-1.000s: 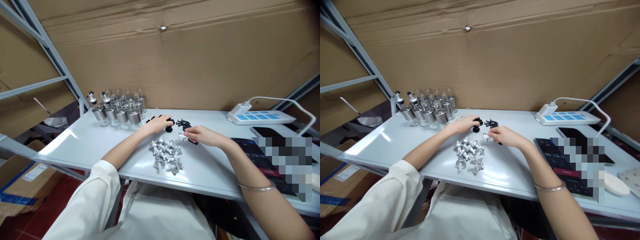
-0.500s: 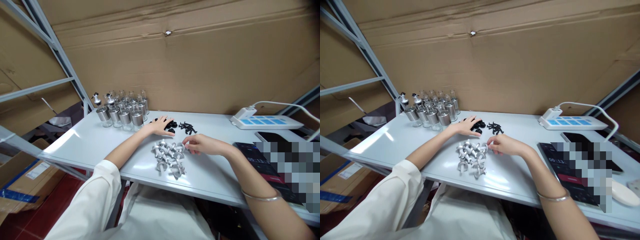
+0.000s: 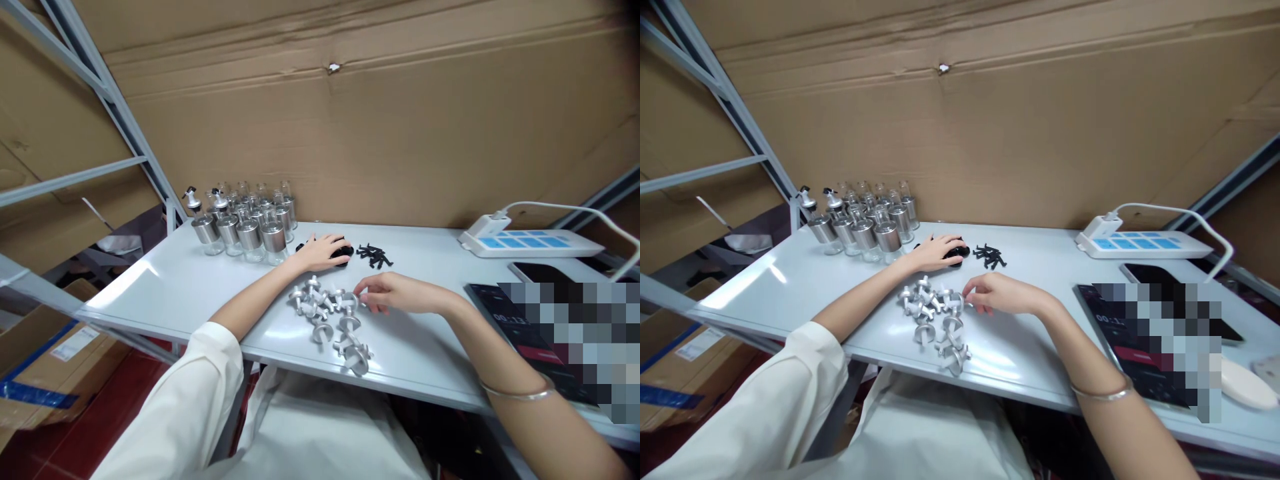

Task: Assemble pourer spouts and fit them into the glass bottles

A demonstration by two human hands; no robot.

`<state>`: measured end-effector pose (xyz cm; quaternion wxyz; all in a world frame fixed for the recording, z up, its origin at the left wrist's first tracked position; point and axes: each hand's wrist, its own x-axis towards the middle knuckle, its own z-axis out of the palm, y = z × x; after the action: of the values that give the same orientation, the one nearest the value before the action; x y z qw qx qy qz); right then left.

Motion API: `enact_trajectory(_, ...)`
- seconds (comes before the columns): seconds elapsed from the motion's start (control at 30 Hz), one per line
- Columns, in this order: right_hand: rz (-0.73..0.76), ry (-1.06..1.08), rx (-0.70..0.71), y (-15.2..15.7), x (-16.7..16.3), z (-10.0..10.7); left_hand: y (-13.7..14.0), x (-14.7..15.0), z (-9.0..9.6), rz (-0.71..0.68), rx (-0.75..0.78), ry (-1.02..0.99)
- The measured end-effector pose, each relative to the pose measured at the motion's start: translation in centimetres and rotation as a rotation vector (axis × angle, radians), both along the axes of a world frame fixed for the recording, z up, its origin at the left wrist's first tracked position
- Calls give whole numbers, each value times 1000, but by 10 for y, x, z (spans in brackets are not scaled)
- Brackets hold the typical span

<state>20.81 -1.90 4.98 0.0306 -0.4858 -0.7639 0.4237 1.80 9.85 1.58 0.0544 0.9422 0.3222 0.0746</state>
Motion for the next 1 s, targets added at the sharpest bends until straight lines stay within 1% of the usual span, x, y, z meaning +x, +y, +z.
enact_trajectory(0.17,-32,-6,12,2,1,1,-2,-1,2,8,1,-50)
enact_trajectory(0.3,-46,7,12,2,0,1,-5,4,2,-4,18,-19)
enact_trajectory(0.43,-74,28,48,0,-1,2,-7,10,1,-40,29,8)
enact_trajectory(0.57,-93,25,79,-1,-1,4,-7,14,-4,-108,80,7)
enact_trajectory(0.67,-93,25,82,-1,-1,4,-6,15,-6,-132,143,14)
enact_trajectory(1.0,-88,28,108,-2,0,6,-4,9,-2,-97,197,23)
